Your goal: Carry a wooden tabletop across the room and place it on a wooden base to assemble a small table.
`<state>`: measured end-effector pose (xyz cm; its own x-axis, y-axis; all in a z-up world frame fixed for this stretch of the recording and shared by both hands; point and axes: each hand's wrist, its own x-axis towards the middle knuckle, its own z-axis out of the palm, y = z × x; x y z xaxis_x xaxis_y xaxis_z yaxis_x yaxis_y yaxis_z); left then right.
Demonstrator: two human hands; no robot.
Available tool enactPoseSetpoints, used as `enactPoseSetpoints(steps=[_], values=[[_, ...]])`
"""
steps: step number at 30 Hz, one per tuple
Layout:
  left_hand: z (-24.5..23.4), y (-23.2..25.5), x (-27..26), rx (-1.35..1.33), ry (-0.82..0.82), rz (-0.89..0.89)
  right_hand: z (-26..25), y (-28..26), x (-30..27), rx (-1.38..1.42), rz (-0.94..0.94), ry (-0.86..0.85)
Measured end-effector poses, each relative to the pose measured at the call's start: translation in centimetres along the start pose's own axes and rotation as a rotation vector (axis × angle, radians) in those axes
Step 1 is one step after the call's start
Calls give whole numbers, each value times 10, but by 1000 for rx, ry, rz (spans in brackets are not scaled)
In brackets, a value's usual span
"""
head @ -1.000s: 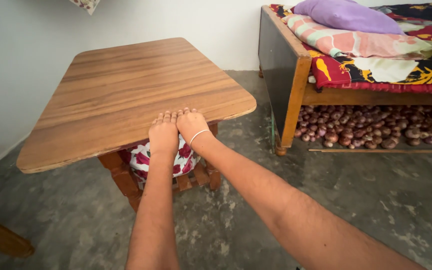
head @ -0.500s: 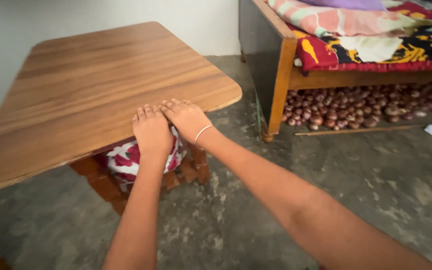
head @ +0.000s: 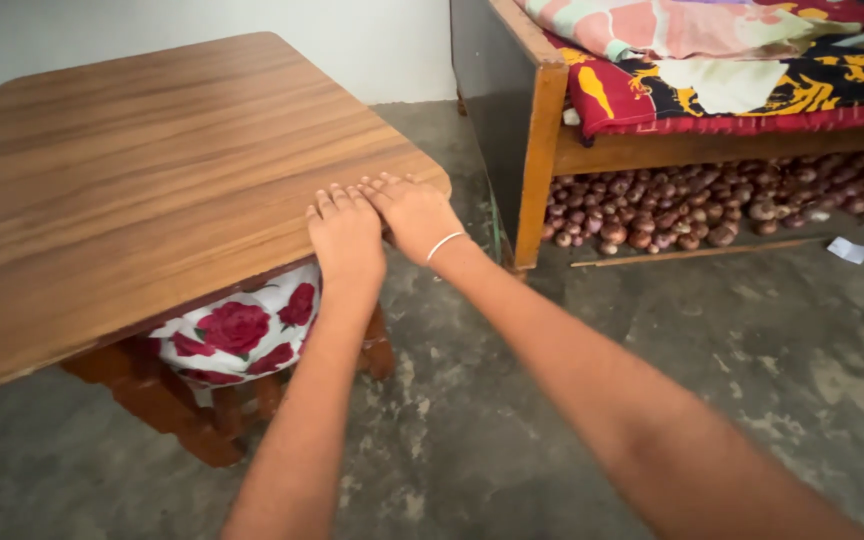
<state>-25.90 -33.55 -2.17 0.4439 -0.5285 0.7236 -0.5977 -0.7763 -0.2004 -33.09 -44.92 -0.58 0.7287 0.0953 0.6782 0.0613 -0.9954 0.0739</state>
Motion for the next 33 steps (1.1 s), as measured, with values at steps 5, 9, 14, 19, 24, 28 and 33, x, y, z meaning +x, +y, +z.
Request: enactPoseSetpoints(steps=[5,9,14,19,24,28,33], values=[[11,16,-1,-2,42,-42,3,11,-7,5,42,26],[18,18,-2,13,108,-14,-2,21,-9,21,75,-7],[13,25,-4,31,126,39,28,42,-20,-12,48,107],[10,36,2,128,66,87,26,53,-16,-86,-45,143],[1,43,7,179,-84,29,23,55,-10,-175,-118,70],[3,46,6,173,-68,24,16,54,-13,-178,-125,48],[-10,51,4,187,-114,4,4,51,-16,-137,-106,29]])
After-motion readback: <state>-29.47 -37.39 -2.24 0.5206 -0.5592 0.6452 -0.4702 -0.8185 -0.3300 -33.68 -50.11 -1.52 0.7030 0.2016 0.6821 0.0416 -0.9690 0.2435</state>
